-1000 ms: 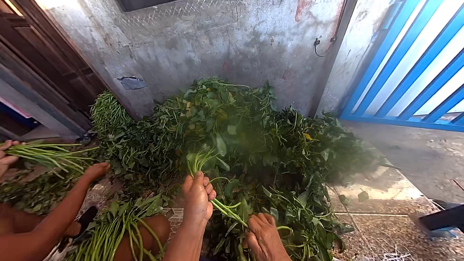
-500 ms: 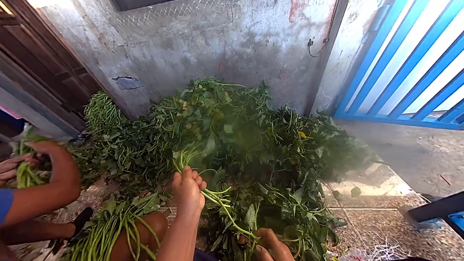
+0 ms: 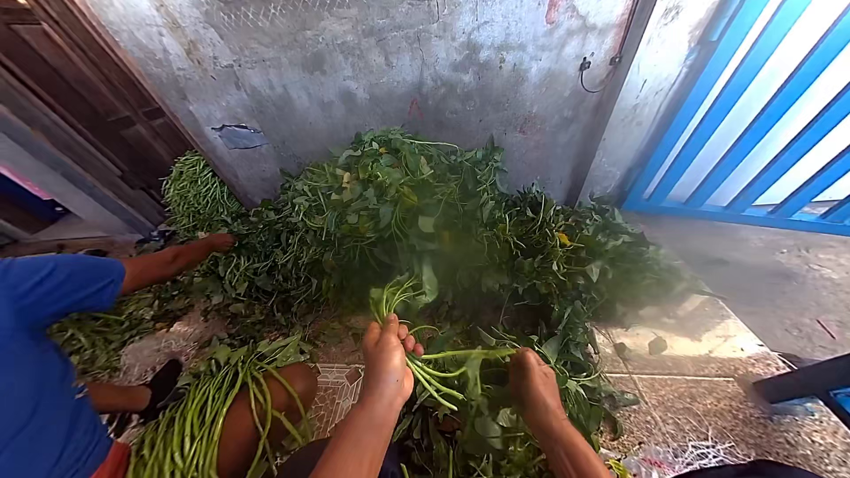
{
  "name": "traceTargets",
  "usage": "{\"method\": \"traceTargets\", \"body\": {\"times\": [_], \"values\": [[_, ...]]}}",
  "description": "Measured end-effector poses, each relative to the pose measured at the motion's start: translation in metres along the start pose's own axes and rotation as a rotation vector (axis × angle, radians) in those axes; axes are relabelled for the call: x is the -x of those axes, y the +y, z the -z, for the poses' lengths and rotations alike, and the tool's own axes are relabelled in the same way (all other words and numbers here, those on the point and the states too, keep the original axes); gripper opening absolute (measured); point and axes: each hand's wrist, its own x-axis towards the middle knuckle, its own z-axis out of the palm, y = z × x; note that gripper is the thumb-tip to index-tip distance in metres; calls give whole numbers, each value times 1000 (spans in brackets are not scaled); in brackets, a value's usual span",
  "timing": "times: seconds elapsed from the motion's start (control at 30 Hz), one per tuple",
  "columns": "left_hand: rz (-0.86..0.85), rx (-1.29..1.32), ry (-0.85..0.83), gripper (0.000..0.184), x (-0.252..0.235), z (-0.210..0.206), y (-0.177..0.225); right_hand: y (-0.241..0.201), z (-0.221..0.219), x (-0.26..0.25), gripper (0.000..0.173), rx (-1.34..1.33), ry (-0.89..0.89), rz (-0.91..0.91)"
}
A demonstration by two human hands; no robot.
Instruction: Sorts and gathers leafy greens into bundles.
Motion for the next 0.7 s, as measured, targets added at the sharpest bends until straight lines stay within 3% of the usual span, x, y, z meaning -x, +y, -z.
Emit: {"method": "traceTargets", "body": {"times": [0.07,0.13,0.2,0.3,0.37,0.43,0.53,0.6,0.7], "values": [[-48,-9,53,17,-6,3,6,-7,19,-11,31,-457,112,-237],[-117,13,119,17,-17,9,21,-8,51,-17,33,-578,109,-293],[-157,40,162,17,-24,15,28,-8,77,-7,33,-266,-37,-290],[-148,49,165,15,-22,13,26,-3,101,0,24,689,-177,-176],[-116,32,154,15,-19,10,24,1,106,1,39,1124,-171,-163],[-63,23,141,14,-18,8,23,3,104,9,48,1241,-41,-30],[13,28,118,12,-21,7,22,1,103,21,34,1229,34,163],[49,24,86,12,-20,5,22,2,103,25,25,1302,-121,57],[93,-3,35,14,-17,-1,19,22,88,26,38,1401,-303,-254]]}}
